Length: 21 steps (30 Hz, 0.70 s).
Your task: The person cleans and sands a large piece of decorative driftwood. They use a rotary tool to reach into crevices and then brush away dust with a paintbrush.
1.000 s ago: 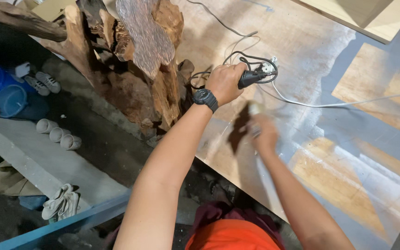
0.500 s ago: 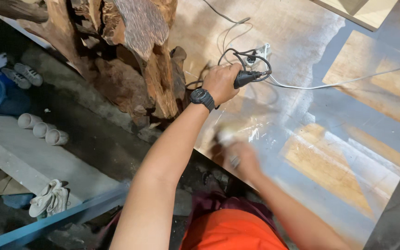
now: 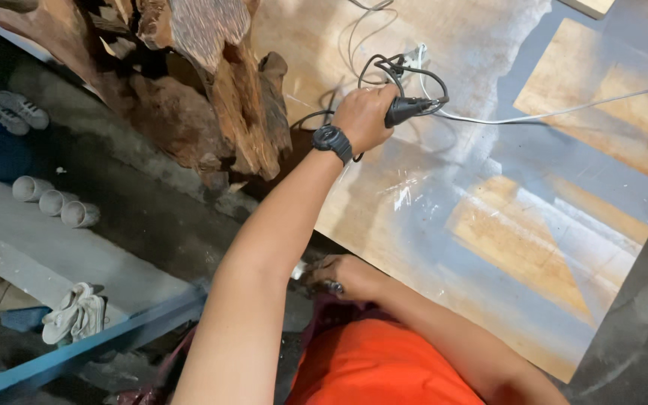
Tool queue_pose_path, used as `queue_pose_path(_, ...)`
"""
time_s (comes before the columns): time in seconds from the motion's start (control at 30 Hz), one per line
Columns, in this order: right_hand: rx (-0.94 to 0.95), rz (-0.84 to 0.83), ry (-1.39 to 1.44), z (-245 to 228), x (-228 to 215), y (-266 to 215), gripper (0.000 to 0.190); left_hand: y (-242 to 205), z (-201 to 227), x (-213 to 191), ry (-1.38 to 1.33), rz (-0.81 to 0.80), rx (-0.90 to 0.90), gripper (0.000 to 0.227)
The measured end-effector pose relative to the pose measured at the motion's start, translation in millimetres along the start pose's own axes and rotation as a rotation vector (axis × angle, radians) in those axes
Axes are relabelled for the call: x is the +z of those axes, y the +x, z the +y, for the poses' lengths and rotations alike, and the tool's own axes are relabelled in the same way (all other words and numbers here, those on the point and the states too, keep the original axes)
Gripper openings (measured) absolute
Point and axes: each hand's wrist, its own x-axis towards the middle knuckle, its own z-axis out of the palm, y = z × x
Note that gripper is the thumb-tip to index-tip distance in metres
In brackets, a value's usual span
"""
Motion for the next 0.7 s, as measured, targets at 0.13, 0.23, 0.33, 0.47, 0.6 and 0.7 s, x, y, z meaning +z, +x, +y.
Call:
queue_pose_path(0.13, 0.085, 0.255, 0.127, 58.2, -65.9, -53.9, 0.023, 1.8, 5.5, -8.7, -0.025, 0.0, 0.011, 0.049)
queue_pose_path(0.23, 0.65, 0.64, -0.441, 93.7, -123.2, -130.4, 0.028, -1.9, 1.5, -9.5, -0.043, -0.06, -0.046, 0.052)
queue_pose_path(0.33, 1.003, 0.777, -0.814, 90.4, -97.2, -139.6, 0.025, 6.2, 3.3, -8.3, -0.037, -0.048, -0.027, 0.051)
queue_pose_path(0.47, 0.446, 0.279, -0.239, -9.8, -26.2, -59.4, 0.015, 18.3, 9.4, 9.4, -0.086, -0.049, -0.018, 0.049)
queue_pose_path(0.6, 0.9, 0.401, -0.196, -1.9, -98.7, -51.8, 0.017, 24.3, 14.2, 2.8, -0.108, -0.033, -0.004, 0.049)
queue_pose_path(0.7, 0.909, 0.77, -0.882, 80.2, -137.3, -165.1, 0.014, 22.4, 15.4, 9.2, -0.088, -0.04, -0.004, 0.05)
